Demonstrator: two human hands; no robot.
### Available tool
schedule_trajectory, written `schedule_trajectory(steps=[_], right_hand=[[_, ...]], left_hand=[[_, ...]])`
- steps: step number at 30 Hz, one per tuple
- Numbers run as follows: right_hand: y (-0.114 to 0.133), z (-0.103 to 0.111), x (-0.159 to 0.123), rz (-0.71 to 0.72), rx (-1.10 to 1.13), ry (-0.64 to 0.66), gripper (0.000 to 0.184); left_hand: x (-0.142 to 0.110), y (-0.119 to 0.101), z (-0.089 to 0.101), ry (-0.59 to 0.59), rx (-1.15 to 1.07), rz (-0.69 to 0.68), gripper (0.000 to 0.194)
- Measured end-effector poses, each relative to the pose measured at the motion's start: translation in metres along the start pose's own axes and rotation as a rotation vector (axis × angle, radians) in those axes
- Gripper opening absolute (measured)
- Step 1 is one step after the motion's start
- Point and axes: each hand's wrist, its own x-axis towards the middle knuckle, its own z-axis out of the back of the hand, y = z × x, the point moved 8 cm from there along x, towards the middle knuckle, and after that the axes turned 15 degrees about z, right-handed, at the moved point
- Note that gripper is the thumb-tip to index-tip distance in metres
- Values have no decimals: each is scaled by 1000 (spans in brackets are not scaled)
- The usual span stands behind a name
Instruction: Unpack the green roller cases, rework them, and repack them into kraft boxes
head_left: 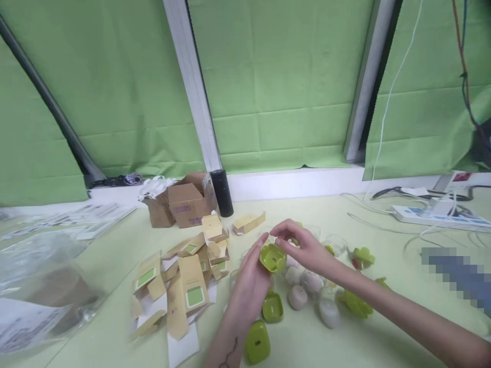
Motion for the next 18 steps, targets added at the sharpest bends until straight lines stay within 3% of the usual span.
schedule_trajectory(steps=[4, 9, 13, 18], right_hand=[[-15, -21, 8, -28, -113, 43, 26], [-20, -63, 2, 41, -215, 359, 8], [-27, -85, 0, 39, -218, 500, 13], [-28, -81, 0, -25, -103, 465, 12]], left_hand=[[5, -4, 24, -131, -155, -16, 23], [0, -8, 50, -323, -277, -59, 27], [-2, -5, 43, -306, -286, -44, 21], [-3, -18, 29, -220, -235, -242, 14]])
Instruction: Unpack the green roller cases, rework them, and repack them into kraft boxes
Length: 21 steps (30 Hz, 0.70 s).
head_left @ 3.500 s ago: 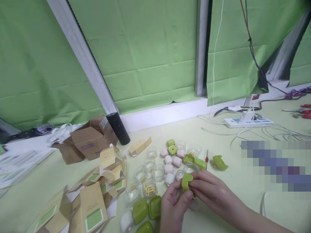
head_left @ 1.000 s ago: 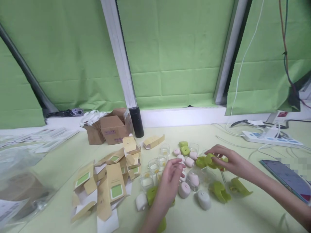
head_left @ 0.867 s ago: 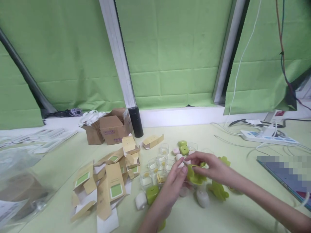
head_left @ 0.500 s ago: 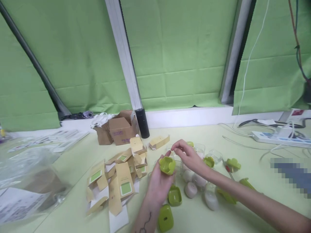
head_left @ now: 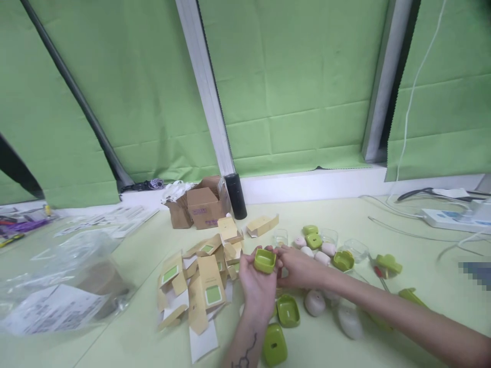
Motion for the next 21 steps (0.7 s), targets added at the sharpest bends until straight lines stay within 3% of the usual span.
schedule_trajectory(steps=[6, 10, 16, 21], right_hand=[[-18, 27, -30, -142, 396, -236, 6], [-29, 39, -67, -218, 770, -401, 15], [-37, 41, -124, -275, 1087, -645, 15], [-38, 25, -145, -408, 1265, -626, 18]], left_hand=[[-9, -8, -6, 38, 131, -152, 19], [-13, -2, -2, 8, 203, -172, 19], [-6, 32, 1, 17, 252, 66, 19], [-8, 50, 1, 30, 282, 210, 21]])
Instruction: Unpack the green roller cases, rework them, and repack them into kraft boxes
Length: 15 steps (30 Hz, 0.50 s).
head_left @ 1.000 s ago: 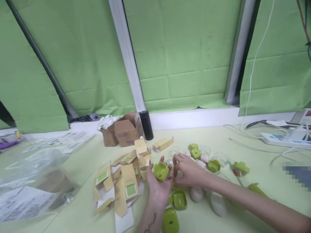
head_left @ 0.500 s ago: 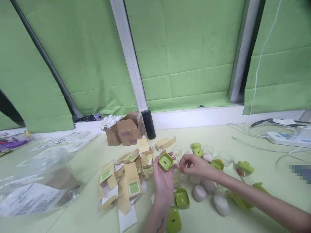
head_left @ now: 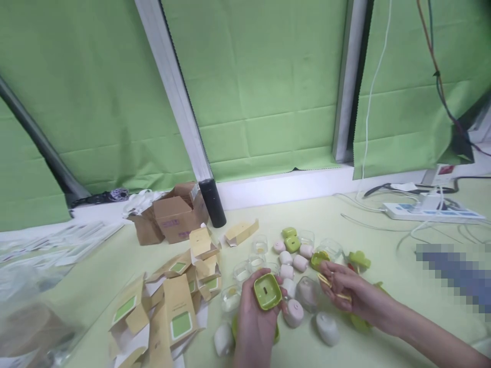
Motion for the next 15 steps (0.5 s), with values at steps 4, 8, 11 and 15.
schedule_trajectory(steps=[4, 8, 11, 15], right_hand=[[3, -8, -4, -11, -14, 50, 6], [9, -16, -4, 71, -322, 111, 22], [13, -21, -7, 178, -446, 114, 32], [25, -23, -17, 336, -729, 66, 27]], left_hand=[[-1, 8, -3, 51, -82, 93, 18], [2, 24, -4, 110, -114, 176, 21], [7, 37, -8, 205, -5, 159, 28], [12, 45, -9, 250, 158, 78, 35]])
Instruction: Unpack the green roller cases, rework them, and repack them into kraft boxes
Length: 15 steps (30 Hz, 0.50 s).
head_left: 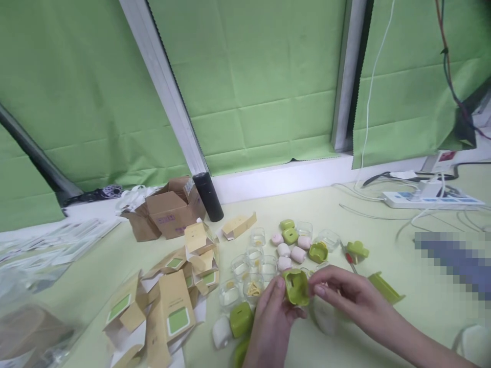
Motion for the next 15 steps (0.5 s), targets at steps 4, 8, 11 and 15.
schedule_trajectory(steps=[4, 8, 11, 15], right_hand=[[7, 4, -5, 29, -120, -9, 25], [11, 9, 0, 80, -274, -9, 18], [19, 6, 4, 189, -309, 7, 17], [28, 2, 2, 300, -458, 15, 19]], left_hand=[[0, 2, -7, 61, -4, 14, 31], [-3, 1, -13, 87, 39, 8, 28], [-2, 6, -15, 108, 65, 24, 28], [1, 14, -10, 67, 61, 50, 24]])
